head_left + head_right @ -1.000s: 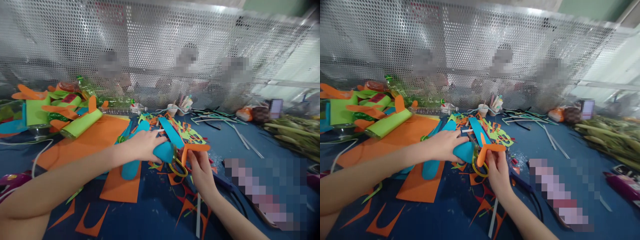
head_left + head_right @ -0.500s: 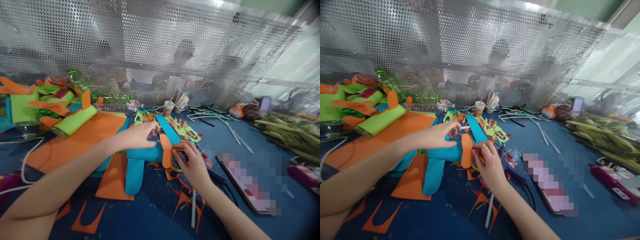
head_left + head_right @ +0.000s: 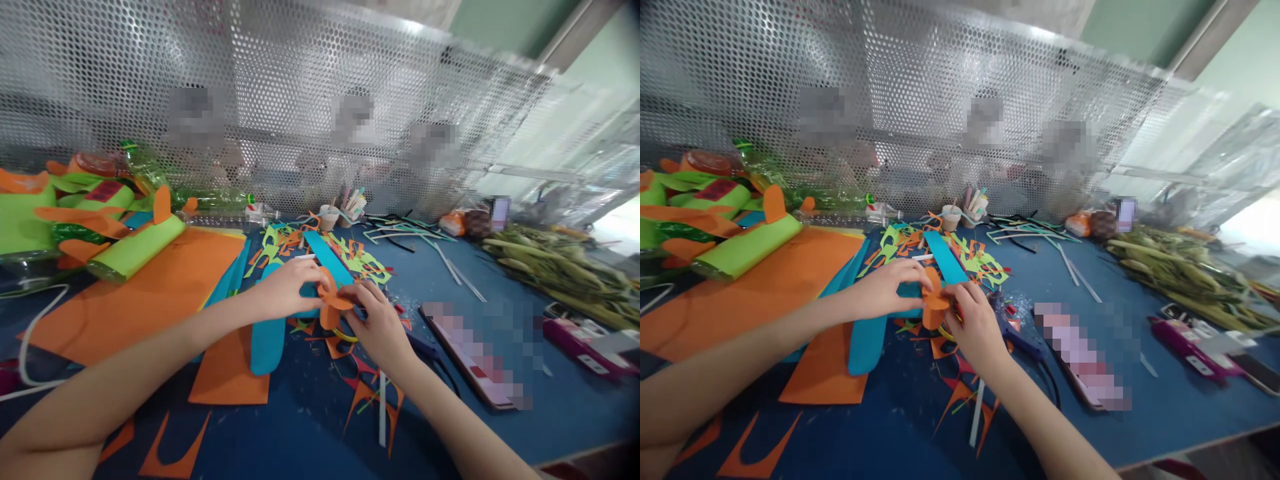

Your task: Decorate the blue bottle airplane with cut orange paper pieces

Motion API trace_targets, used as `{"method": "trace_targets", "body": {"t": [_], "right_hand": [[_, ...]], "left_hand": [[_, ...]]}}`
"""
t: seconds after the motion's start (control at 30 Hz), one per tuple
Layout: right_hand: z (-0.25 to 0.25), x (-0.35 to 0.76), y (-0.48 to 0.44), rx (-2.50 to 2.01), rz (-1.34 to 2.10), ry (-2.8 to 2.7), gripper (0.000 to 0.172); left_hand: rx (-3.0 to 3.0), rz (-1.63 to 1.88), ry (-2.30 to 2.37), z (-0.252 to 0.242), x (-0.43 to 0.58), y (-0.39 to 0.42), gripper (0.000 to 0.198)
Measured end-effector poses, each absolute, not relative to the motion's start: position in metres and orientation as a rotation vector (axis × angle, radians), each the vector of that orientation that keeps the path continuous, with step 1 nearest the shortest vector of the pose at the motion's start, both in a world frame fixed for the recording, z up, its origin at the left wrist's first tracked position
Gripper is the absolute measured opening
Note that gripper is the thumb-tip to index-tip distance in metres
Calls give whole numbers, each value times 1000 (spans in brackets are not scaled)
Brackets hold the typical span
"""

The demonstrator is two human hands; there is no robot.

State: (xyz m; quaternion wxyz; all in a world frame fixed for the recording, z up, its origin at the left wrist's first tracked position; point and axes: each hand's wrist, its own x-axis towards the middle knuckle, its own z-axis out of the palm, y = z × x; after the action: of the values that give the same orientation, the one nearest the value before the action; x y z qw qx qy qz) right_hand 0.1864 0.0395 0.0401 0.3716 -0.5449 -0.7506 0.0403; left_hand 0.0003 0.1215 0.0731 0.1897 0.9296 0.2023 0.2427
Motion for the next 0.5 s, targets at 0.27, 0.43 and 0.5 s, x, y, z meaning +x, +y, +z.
{"method": "trace_targets", "body": {"t": [0.27, 0.43, 0.5], "right_hand": [[47, 233, 21, -1834, -323, -1946, 26], [20, 267, -3, -2114, -486, -2277, 20], [11, 271, -6, -2172, -472, -2266, 24]], "left_hand": [[2554, 832, 671, 56, 5, 135, 7], [2385, 836, 771, 54, 4, 140, 6], [2330, 848, 810, 54, 4, 140, 6]]}}
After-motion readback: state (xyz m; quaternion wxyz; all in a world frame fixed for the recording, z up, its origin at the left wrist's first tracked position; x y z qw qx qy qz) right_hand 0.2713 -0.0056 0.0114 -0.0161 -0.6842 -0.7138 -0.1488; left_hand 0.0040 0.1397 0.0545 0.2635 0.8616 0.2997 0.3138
